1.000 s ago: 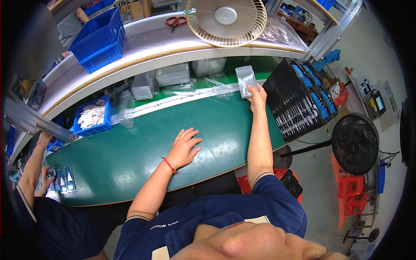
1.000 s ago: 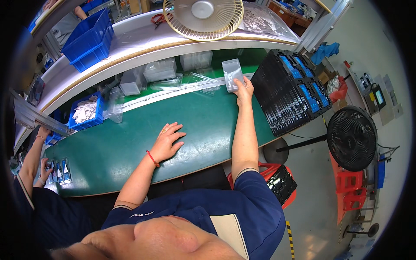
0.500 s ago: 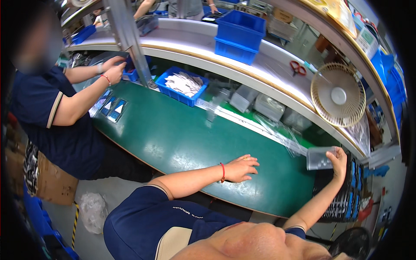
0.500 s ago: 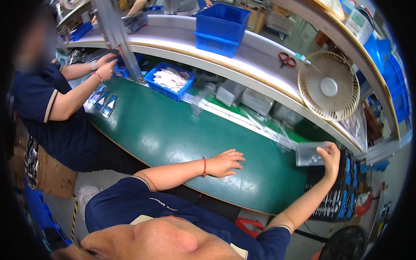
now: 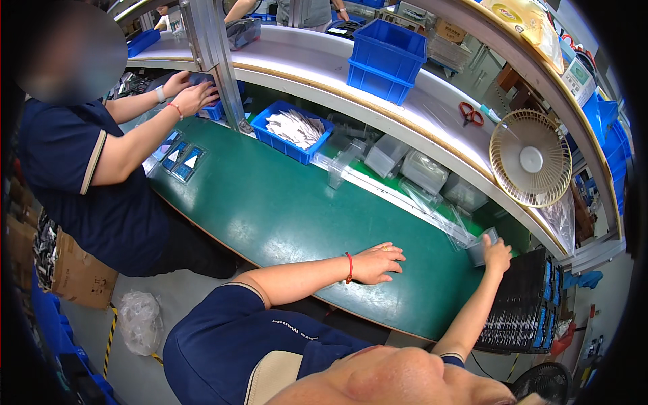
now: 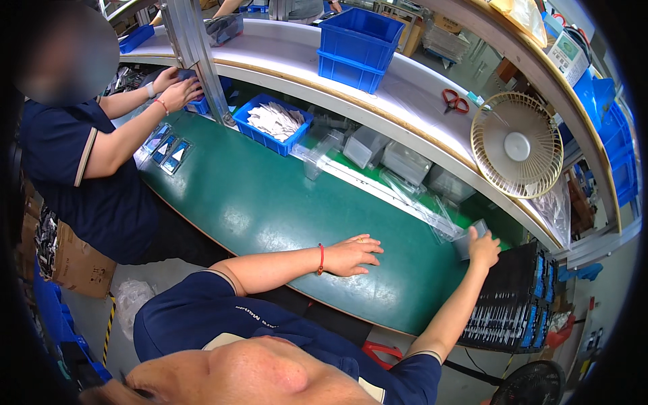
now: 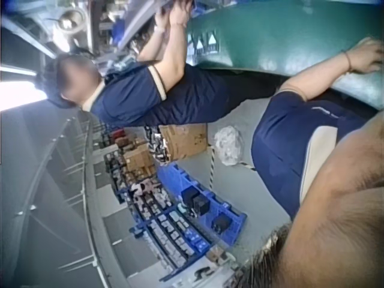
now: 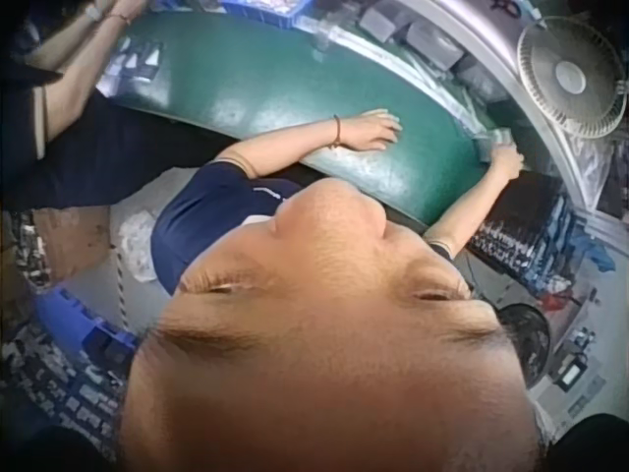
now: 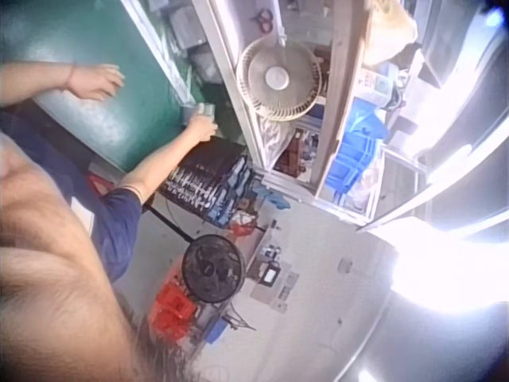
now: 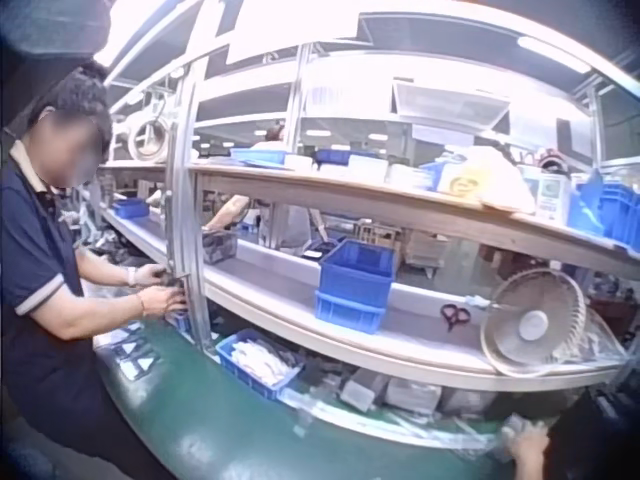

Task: The person is assembling electronic components, specifically placing small screens into plastic housings.

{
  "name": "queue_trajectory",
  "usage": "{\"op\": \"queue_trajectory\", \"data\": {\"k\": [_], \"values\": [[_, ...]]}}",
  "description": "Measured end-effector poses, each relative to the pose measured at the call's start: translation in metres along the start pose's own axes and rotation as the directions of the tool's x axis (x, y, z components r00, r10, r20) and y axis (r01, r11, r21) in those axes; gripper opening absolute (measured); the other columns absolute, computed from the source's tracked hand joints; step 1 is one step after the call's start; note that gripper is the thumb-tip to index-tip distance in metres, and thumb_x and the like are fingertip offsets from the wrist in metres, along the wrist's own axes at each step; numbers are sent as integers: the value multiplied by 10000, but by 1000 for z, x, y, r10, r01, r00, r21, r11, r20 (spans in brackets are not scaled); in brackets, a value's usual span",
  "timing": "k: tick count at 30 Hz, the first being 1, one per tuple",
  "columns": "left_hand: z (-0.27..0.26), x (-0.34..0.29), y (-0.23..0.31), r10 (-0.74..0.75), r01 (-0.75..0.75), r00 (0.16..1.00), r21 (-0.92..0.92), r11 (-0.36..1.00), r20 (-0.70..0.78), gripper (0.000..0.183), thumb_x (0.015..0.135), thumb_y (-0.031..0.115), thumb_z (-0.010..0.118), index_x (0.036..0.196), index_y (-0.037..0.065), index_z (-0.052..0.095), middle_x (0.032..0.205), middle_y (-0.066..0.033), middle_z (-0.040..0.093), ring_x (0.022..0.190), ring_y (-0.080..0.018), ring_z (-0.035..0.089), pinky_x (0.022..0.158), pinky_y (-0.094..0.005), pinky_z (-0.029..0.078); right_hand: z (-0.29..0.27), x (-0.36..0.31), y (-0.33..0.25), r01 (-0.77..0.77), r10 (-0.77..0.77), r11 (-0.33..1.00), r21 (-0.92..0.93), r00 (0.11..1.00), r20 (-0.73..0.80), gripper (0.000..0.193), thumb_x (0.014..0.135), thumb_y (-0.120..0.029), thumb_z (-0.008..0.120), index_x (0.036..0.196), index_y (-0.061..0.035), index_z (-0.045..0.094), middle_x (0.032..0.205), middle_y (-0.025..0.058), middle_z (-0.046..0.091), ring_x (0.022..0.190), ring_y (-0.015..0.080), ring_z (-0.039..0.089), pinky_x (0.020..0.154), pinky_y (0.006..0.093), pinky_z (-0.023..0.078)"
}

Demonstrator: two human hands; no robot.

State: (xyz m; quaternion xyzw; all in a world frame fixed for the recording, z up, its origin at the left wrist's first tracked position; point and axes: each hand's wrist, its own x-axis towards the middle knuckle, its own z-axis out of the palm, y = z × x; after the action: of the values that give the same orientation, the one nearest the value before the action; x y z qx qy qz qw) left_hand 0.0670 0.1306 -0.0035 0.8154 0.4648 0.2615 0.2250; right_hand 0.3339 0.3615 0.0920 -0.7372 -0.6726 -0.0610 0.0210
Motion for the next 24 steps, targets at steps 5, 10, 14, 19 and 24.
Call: {"op": "queue_trajectory", "data": {"k": [5,10,14,19,24], "values": [[2,1,-1,-3,3,1000,7,1000,-8,336,832,190,663,1154,100,628,1359,-132,469,1342,-300,352,1148,-464,216,-1,-11,0,-23,12,988,152,997,75,703,768,-599,636,1193,-39,613,1189,224,611,1120,340,589,929,437,471],[0,1,0,0,0,1000,4,1000,-3,338,831,187,665,1154,97,628,1358,-132,471,1342,-310,351,1146,-464,217,-19,-11,-17,-21,6,997,76,982,191,661,726,-502,695,1195,-44,606,1183,212,618,1107,335,598,911,430,484],[3,-1,0,2,-2,1000,12,1000,-6,338,832,190,665,1155,97,627,1362,-132,469,1343,-309,351,1146,-463,217,-1,1,-19,-17,5,993,117,995,100,730,686,-409,723,1285,-54,504,1150,211,633,1081,346,609,892,438,495],[3,0,1,16,-16,1000,16,1000,-7,350,825,199,672,1157,100,623,1363,-135,467,1346,-309,347,1144,-466,222,7,4,-12,-37,38,980,198,999,0,755,658,-347,741,1294,-56,455,1138,226,608,1078,383,579,906,452,481],[4,2,-2,86,-84,994,29,996,-60,302,809,191,685,1094,97,649,1314,-142,512,1295,-313,409,1099,-469,286,20,-1,13,123,74,896,427,907,-415,724,639,-318,754,1268,-75,490,1145,223,577,1056,395,550,902,469,465]]}}
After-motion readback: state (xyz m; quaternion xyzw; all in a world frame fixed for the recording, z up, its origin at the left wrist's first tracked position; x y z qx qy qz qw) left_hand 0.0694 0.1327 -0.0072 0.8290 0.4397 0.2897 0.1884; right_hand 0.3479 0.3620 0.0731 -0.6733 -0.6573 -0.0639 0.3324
